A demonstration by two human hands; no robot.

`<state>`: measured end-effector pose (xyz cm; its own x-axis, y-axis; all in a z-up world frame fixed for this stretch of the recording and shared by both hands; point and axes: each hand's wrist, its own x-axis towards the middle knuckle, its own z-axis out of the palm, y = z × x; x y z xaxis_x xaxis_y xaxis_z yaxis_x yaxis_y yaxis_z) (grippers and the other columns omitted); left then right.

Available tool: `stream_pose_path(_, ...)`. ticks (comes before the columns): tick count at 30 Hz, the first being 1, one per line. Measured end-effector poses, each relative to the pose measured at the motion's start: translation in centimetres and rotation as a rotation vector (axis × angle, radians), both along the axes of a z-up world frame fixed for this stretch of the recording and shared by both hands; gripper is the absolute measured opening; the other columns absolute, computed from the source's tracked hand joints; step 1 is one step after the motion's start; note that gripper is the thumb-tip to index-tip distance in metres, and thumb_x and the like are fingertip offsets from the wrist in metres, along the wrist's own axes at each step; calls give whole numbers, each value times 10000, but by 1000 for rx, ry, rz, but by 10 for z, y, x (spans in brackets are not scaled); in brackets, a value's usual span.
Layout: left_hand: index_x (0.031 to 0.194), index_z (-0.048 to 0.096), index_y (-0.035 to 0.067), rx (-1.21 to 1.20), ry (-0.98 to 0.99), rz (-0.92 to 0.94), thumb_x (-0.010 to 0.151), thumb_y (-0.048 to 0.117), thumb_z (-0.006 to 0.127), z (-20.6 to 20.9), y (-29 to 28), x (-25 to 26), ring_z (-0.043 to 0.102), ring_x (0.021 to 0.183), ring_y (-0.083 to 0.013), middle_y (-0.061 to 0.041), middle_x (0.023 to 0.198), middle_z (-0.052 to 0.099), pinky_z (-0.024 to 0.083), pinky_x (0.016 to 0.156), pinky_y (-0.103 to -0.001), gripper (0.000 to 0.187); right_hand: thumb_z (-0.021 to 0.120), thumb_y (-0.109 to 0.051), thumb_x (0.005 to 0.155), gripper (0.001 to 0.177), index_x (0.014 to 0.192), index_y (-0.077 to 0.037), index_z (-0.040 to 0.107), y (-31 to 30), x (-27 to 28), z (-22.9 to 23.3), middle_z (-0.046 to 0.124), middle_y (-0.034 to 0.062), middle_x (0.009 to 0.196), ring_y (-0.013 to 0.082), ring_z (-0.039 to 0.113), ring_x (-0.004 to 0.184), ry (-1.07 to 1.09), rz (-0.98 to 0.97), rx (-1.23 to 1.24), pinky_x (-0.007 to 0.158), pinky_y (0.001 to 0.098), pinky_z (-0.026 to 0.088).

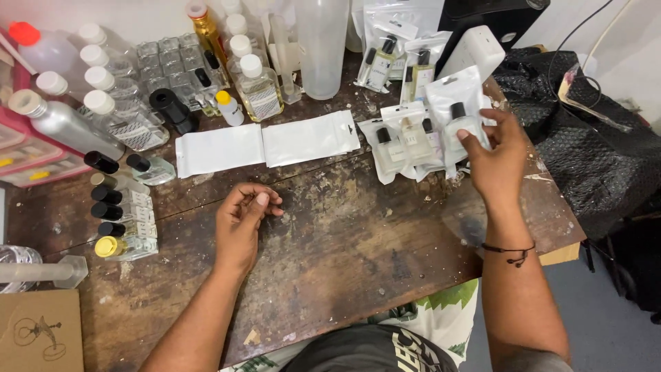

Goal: Packaging small perfume bottles into individual white pouches on a wooden workbench.

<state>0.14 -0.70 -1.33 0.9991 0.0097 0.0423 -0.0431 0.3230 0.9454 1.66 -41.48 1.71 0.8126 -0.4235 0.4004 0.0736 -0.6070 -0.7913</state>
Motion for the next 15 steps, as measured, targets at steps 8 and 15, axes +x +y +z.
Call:
stream_pose_path(8, 1034, 645, -56, 4, -10, 3, 1004, 96, 635, -3, 1, 2, 692, 868, -291, -259, 921, 678, 618, 740, -398, 155, 864, -214, 936, 353, 1249, -112, 737, -1, 9, -22, 694, 126, 1044, 359, 702, 897, 127, -68, -152, 760, 462, 575)
stream_pose_path(15, 1018, 643, -58, 4, -30, 0, 991, 103, 650, -3, -1, 1, 695, 848, -277, -256, 898, 683, 614, 711, -365, 163, 809, -219, 952, 312, 1193, -22, 778, 20, 10, -40, 708, 152, 987, 359, 738, 841, -40, -174, -782, 707, 437, 584)
